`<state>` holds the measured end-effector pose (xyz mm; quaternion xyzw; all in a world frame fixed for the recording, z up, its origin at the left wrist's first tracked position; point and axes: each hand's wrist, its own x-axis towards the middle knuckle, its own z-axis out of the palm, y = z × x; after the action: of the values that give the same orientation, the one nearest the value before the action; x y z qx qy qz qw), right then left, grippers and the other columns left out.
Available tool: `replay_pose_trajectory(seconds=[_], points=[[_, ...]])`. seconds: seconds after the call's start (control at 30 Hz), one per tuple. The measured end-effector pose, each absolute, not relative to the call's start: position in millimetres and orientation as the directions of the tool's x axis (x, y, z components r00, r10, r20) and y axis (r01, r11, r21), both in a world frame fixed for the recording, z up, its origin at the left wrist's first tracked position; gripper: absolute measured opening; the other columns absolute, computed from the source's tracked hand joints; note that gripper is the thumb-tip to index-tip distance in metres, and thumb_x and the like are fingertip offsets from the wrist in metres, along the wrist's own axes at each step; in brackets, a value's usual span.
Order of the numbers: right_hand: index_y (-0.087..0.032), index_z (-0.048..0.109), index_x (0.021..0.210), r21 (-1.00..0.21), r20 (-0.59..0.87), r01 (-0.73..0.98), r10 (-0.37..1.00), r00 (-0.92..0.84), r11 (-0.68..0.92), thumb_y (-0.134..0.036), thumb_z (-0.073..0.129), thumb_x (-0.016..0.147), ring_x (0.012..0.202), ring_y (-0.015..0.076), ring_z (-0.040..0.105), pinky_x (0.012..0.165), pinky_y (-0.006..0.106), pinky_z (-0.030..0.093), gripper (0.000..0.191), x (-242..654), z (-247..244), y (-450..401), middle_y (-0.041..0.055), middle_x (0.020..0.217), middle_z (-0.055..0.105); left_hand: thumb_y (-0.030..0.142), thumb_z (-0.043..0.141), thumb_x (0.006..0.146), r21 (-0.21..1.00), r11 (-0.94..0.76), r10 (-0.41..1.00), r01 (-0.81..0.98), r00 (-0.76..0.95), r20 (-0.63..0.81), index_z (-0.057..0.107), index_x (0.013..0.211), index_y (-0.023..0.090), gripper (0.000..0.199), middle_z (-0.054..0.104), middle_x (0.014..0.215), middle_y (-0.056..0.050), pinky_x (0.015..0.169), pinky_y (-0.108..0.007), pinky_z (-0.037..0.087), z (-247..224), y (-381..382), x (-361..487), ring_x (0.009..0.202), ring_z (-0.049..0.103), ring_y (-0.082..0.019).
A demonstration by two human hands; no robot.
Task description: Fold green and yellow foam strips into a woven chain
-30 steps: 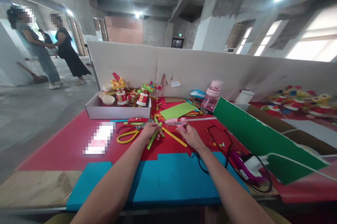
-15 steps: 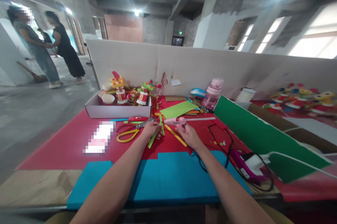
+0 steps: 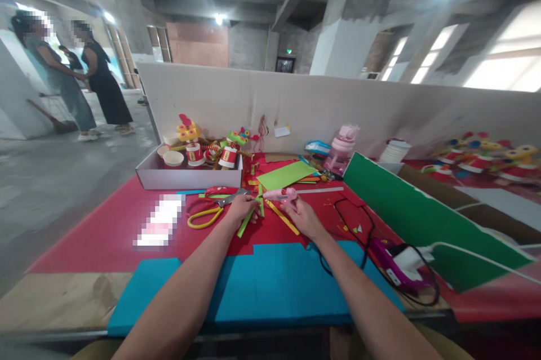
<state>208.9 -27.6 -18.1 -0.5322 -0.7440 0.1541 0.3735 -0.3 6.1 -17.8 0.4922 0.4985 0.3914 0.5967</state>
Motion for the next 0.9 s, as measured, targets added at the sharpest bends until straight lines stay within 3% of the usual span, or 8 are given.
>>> replay_pose_trajectory(seconds=[0.9], points=[[-0.019, 0.055, 0.119, -0.618, 0.414, 0.680, 0.898, -0.147, 0.396, -0.041, 0.050, 0.089, 0.098, 0.0280, 0.066, 0.081, 0.032, 0.048, 0.038, 208.2, -14.5, -30.4, 0.0137, 0.107, 0.069, 0.023, 0.064, 0.080, 0.978, 0.209, 0.955, 0.027, 0.211, -0.210, 0.057, 0.070, 0.013, 0.016, 0.063, 0.051, -0.003, 0.037, -0.019, 0.042, -15.6, 4.6, -0.4, 0.034, 0.050, -0.009]])
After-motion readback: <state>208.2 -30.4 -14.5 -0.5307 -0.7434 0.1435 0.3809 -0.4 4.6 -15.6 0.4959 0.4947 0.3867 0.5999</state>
